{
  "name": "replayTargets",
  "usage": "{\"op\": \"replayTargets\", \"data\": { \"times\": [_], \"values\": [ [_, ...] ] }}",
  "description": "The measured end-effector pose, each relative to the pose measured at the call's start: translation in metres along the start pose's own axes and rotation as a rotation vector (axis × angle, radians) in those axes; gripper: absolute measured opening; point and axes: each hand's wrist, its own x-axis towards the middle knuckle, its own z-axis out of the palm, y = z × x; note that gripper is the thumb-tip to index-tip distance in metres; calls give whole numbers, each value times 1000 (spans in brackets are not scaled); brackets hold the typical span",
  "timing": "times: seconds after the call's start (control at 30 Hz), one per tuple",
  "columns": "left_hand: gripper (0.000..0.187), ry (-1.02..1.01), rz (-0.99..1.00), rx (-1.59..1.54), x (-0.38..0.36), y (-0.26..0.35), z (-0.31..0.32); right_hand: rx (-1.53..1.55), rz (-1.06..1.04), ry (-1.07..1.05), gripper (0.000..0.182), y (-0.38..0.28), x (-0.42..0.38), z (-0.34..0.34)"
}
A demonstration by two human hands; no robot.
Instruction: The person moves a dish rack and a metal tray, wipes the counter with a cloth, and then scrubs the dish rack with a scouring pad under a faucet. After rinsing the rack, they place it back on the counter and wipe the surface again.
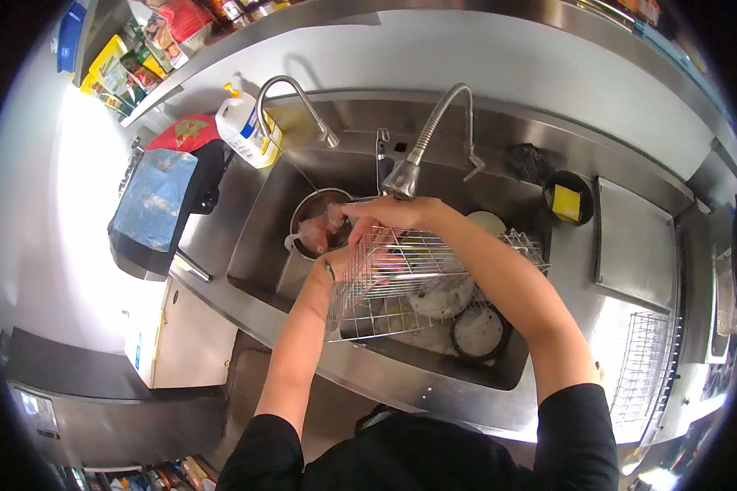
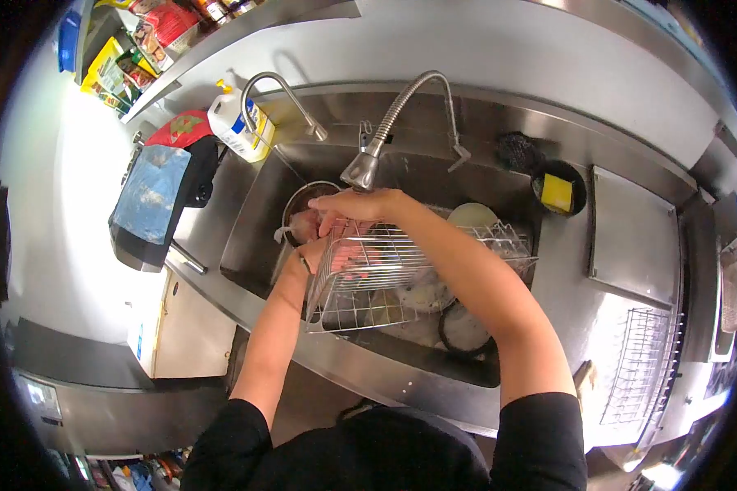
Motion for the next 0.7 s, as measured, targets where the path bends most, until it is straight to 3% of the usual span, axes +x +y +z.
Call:
{"op": "replayTargets", "data": {
  "times": [0.07, 0.13, 0.17, 0.2, 0.27, 0.33, 0.43, 0.47, 0.53, 0.57, 0.6, 0.67, 0.7],
  "values": [
    [41, 32, -22, -29, -1, -2, 2, -62, 15, -90, 64, -3, -3, 0],
    [37, 142, 524, 68, -23, 19, 27, -209, -39, 38, 61, -1, -6, -6],
    [38, 230, 456, 133, -50, 52, 57, -235, -27, 70, 59, 12, -1, -13],
    [38, 223, 450, 137, -48, 41, 58, -227, -26, 76, 59, 6, -14, -11],
    [44, 298, 718, -17, -48, 13, 65, -344, -22, 145, 61, -3, -40, -8],
    [52, 322, 697, 7, -49, 6, 61, -370, 21, 137, 64, 6, -36, -16],
    [84, 228, 271, 108, -38, -19, 33, -427, 74, 172, 69, 2, -36, -6],
    [84, 223, 269, 109, -38, -13, 30, -454, 80, 222, 71, -4, -38, -1],
    [87, -58, 81, -122, -36, 1, 27, -617, 37, 197, 77, -7, -40, 1],
    [89, -5, 19, -35, -36, 13, 33, -488, -19, 202, 72, 1, -36, 2],
    [89, -6, 21, -33, -37, 25, 37, -360, -76, 206, 68, 4, -34, 2],
    [55, -98, -10, -252, -36, 44, 41, -327, -123, 176, 59, 9, -37, -2],
    [48, -236, 120, -395, -25, 41, 38, -290, -169, 143, 51, 11, -37, -3]
  ]
}}
